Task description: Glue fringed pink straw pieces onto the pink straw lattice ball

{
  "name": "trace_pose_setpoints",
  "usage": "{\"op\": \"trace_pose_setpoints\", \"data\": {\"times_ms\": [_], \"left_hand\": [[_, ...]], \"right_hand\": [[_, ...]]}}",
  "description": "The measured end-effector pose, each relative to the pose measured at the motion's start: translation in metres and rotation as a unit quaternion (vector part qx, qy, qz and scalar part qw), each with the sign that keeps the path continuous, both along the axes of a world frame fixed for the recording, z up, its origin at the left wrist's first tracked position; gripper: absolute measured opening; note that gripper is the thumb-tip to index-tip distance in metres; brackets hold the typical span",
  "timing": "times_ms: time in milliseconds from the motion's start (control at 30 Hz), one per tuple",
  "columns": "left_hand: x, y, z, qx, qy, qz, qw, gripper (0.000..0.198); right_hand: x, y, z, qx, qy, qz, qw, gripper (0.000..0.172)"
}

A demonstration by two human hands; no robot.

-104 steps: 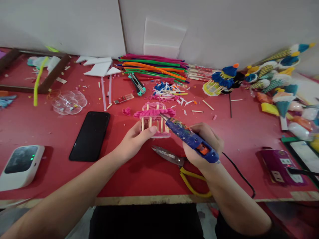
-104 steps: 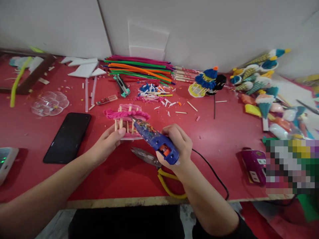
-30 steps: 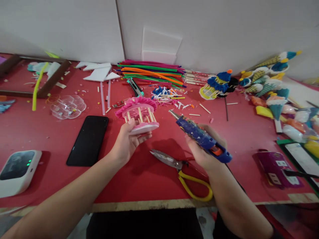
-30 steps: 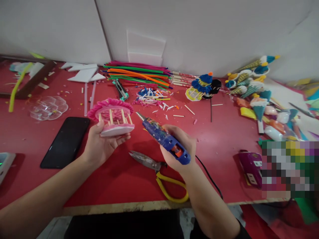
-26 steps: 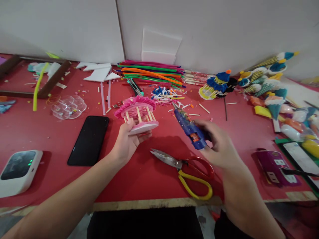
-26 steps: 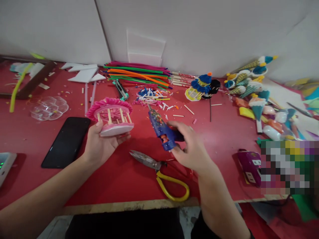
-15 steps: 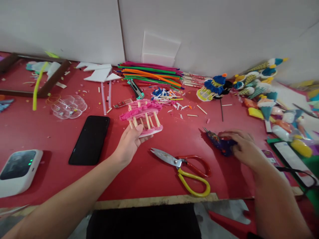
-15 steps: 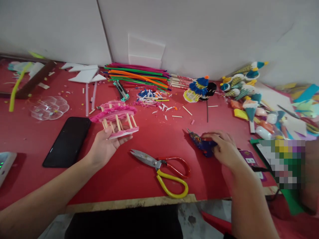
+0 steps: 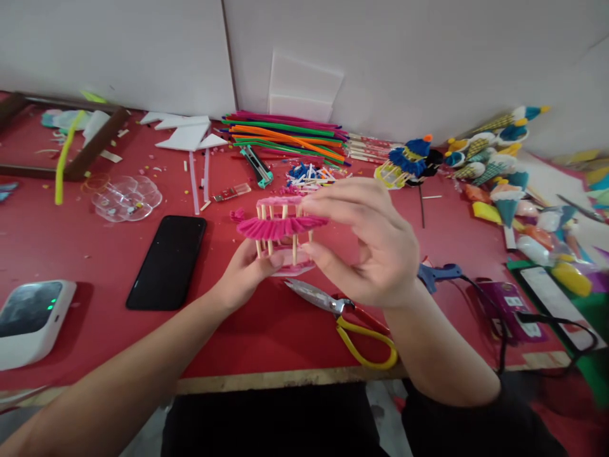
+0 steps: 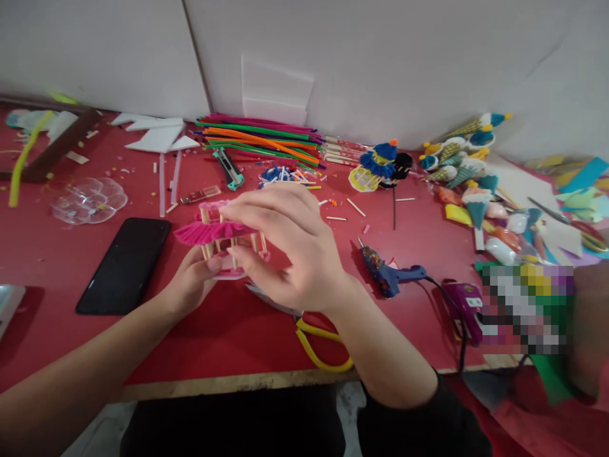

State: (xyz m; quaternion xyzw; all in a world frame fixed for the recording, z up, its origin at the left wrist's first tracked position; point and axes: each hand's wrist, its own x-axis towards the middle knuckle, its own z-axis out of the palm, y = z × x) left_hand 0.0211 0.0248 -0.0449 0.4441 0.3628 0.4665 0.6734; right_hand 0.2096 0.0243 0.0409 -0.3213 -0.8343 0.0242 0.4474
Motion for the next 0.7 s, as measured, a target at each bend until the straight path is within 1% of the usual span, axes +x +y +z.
{"op": "trace_pose_setpoints", "data": {"times_ms": [100, 233, 400, 500, 567, 700], "left_hand": [[0.001, 0.000, 0.000, -0.023, -0.020, -0.001, 1.000, 0.035], [0.005, -0.001, 0.002, -0.056, -0.048, -0.024, 0.997, 0.044], [0.006, -0.001, 0.003, -0.044, -0.073, -0.043, 0.995, 0.040], [0.005, -0.001, 0.000, -0.048, -0.077, -0.056, 0.994, 0.047], [0.004, -0.001, -0.002, -0.048, -0.077, -0.073, 0.993, 0.049], [0.004, -0.001, -0.002, -0.040, -0.069, -0.094, 0.992, 0.041]], "right_hand": [[0.000, 0.007, -0.010, -0.029, 0.027, 0.013, 0.999, 0.035], [-0.002, 0.005, -0.026, -0.076, 0.086, 0.009, 0.993, 0.042], [-0.002, 0.000, -0.038, -0.117, 0.135, 0.036, 0.983, 0.051], [0.001, 0.002, -0.040, -0.105, 0.128, 0.047, 0.985, 0.056], [0.003, 0.004, -0.039, -0.097, 0.126, 0.068, 0.985, 0.061], [0.007, 0.005, -0.035, -0.117, 0.114, 0.095, 0.982, 0.068]]}}
